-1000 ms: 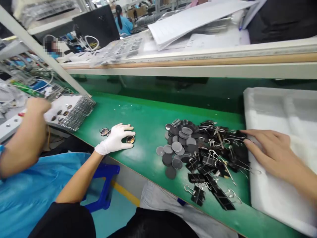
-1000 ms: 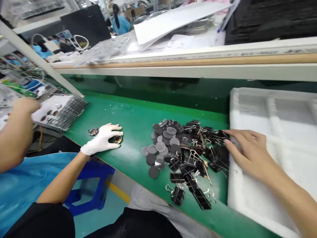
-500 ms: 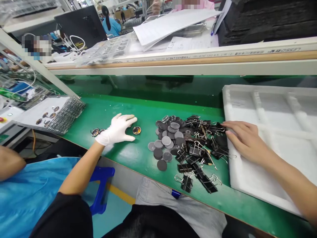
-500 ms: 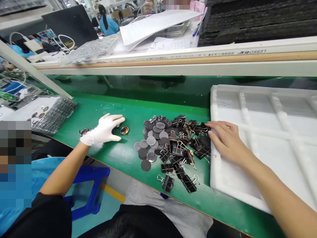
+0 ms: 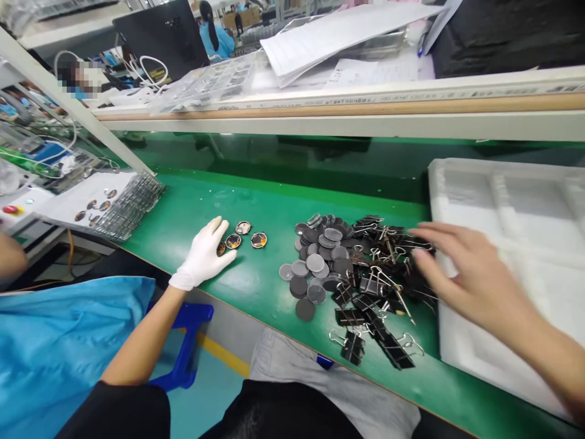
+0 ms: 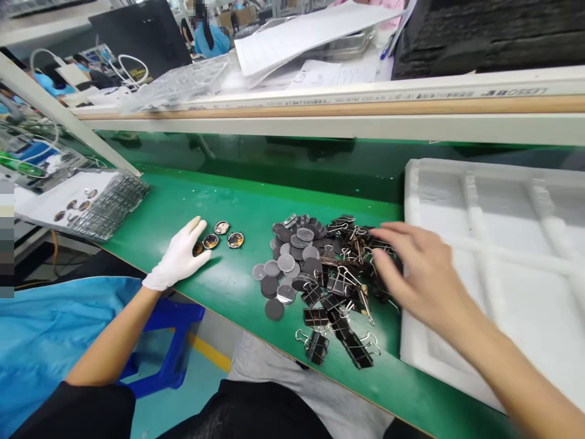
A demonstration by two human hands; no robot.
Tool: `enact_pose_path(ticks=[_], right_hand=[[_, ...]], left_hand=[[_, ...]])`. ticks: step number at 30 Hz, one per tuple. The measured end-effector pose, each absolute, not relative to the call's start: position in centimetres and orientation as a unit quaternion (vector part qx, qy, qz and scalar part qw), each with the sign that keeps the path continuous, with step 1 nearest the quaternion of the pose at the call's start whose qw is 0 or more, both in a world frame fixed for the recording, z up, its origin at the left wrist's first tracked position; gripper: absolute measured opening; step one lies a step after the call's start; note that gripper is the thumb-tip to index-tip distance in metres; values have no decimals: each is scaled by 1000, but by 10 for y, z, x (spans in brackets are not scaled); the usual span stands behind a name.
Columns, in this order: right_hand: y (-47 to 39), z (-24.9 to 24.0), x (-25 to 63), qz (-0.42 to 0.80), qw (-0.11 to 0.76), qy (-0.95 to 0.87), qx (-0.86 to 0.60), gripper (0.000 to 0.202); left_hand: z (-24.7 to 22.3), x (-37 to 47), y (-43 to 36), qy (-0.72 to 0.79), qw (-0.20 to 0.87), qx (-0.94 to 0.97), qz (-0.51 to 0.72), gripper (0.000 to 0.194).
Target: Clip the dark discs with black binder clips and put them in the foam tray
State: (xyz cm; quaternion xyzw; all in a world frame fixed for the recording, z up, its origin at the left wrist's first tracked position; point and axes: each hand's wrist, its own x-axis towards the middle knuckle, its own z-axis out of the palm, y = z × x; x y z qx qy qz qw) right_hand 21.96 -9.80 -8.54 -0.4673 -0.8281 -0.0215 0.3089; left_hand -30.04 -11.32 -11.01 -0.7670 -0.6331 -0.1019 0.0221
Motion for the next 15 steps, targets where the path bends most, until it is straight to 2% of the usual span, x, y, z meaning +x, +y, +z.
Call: enact_pose_path(ticks=[2,5,10,12,15], right_hand=[[-111,-75,188,16,288,-862,-416,30],[-119,-65,138,45,199,-902,-380,31],[-104,-60,81,52,67,-911,-404,39],[-97,-62,73,61,61,-909,-408,31],[-91,-66,72,84,92,-911,-392,23]], left_hand=[[-107,-268,-106,-618,31,-782,-77,87],[-106,-233,-94,-609,36,-790,-64,87],[-103,-206,-77,-590,63,-801,-76,88],[-96,-203,-69,-567,75,-817,-75,84],[-85,-199,-49,-511,66,-856,-43,66]])
